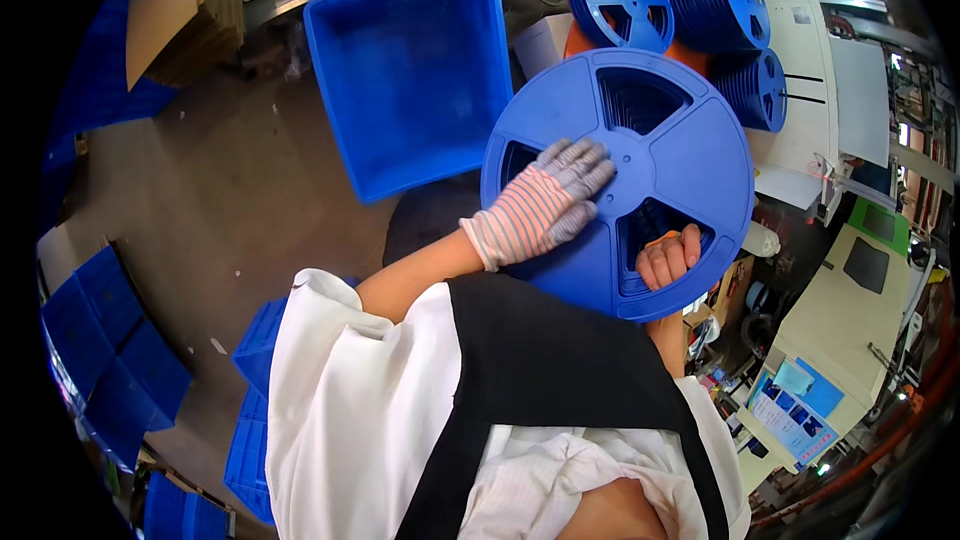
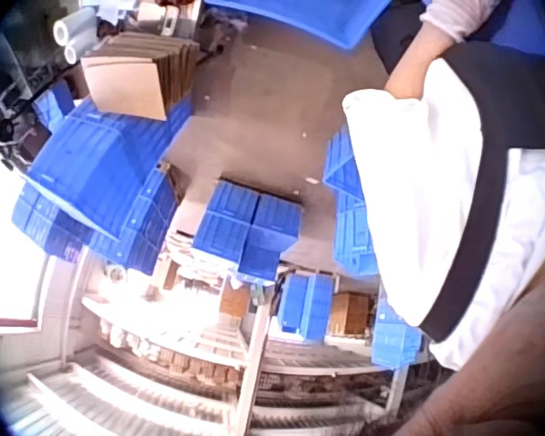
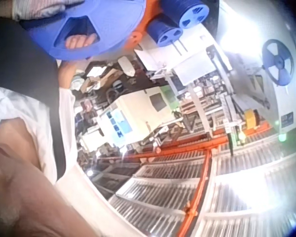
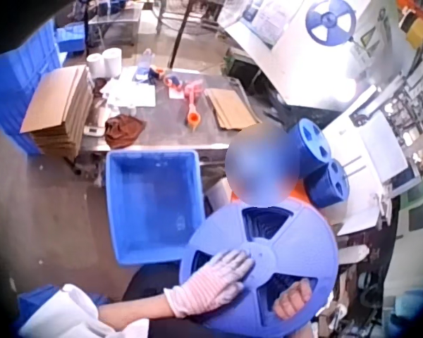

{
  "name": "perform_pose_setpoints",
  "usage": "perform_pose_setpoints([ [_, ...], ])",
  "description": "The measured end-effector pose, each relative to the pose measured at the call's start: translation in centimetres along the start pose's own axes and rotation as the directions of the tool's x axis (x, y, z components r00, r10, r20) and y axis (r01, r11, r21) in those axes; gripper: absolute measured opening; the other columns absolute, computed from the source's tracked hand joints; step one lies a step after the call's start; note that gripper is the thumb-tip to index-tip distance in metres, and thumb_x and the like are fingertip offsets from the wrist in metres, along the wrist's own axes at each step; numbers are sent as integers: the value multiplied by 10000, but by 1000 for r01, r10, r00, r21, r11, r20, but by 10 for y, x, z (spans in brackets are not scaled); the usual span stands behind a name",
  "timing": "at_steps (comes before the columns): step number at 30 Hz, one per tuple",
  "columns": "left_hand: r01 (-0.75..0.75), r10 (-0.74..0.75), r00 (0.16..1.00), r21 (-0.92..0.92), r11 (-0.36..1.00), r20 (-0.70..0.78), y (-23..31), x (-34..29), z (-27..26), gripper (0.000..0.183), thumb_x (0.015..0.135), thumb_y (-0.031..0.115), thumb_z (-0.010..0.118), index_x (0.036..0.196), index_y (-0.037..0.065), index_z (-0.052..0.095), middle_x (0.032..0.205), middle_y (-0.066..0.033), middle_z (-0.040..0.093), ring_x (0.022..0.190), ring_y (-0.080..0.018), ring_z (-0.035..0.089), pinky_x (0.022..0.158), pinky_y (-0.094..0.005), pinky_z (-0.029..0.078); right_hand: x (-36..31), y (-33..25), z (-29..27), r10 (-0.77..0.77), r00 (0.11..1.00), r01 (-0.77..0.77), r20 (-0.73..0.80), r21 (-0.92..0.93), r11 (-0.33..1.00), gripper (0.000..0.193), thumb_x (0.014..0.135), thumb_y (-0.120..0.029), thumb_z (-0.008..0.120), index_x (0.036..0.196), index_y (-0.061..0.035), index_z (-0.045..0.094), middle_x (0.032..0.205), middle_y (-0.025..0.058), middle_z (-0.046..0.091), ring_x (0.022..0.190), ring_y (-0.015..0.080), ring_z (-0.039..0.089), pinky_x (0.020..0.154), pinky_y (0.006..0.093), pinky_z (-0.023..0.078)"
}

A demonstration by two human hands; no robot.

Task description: The person picks up blue plastic spools from a table and stacks them into a blue plastic bin. They handle the spools one by one, placing them vertically into the container until it is full.

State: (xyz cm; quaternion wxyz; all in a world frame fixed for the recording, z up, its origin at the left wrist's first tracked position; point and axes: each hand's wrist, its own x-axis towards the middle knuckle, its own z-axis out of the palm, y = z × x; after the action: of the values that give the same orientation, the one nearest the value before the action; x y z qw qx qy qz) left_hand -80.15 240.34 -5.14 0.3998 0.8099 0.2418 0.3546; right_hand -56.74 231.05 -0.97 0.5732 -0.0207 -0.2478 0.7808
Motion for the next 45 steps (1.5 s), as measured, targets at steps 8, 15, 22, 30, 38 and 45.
perform_pose_setpoints([
  [8, -41, 41, 998, 7, 999, 49, -7, -18, -1, 527, 883, 184, 508, 1360, -34, 454, 1405, -258, 456, 1338, -411, 403, 1144, -479, 274, 0, 2, 0, -25, 1000, 25, -4, 2, 1000, 391, 818, -325, 761, 945, -79, 485, 625, 15, 513, 516, 131, 498, 549, 296, 433],
  [15, -6, -23, 959, 103, 995, 284, -46, -80, -54, 648, 777, 351, 675, 1333, 57, 518, 1378, -200, 498, 1335, -396, 410, 1135, -540, 276, 6, -4, 7, -165, 937, 173, -307, -2, 985, 412, 867, -342, 717, 967, -106, 394, 699, -29, 363, 595, 97, 364, 604, 280, 334],
  [22, -153, 85, 969, 292, 944, 232, -42, -64, -37, 432, 729, 112, 666, 1156, 77, 608, 1162, -126, 609, 1161, -336, 557, 1031, -473, 436, 8, -5, -10, -172, 923, 219, -344, 100, 971, 401, 854, -329, 720, 980, -107, 411, 726, -43, 348, 627, 93, 344, 637, 287, 313],
  [30, 52, -95, 976, 212, 976, 194, -35, -81, -59, 416, 767, 15, 605, 1176, 93, 606, 1157, -122, 637, 1096, -336, 614, 843, -398, 545, 17, -2, 2, -194, 760, 98, -621, -185, 978, 575, 867, -370, 656, 1274, -14, 461, 990, 80, 567, 849, 190, 566, 820, 375, 478],
  [38, 357, -841, 541, -908, 219, 10, -46, -147, -113, 295, 924, 187, 668, 1166, 29, 605, 1013, -113, 681, 983, -273, 680, 810, -403, 589, 3, 1, -14, -203, 687, 94, -698, -192, 977, 594, 913, -288, 590, 1388, 17, 404, 975, 46, 496, 875, 171, 504, 849, 361, 430],
  [45, 207, -894, 445, -977, 48, 50, -65, -196, -111, 344, 895, 198, 703, 1177, 35, 592, 1046, -115, 671, 1016, -301, 669, 823, -432, 610, -1, 4, -9, -227, 689, 137, -688, -184, 973, 561, 910, -257, 591, 1367, -11, 378, 947, 40, 470, 853, 157, 484, 838, 355, 424],
])
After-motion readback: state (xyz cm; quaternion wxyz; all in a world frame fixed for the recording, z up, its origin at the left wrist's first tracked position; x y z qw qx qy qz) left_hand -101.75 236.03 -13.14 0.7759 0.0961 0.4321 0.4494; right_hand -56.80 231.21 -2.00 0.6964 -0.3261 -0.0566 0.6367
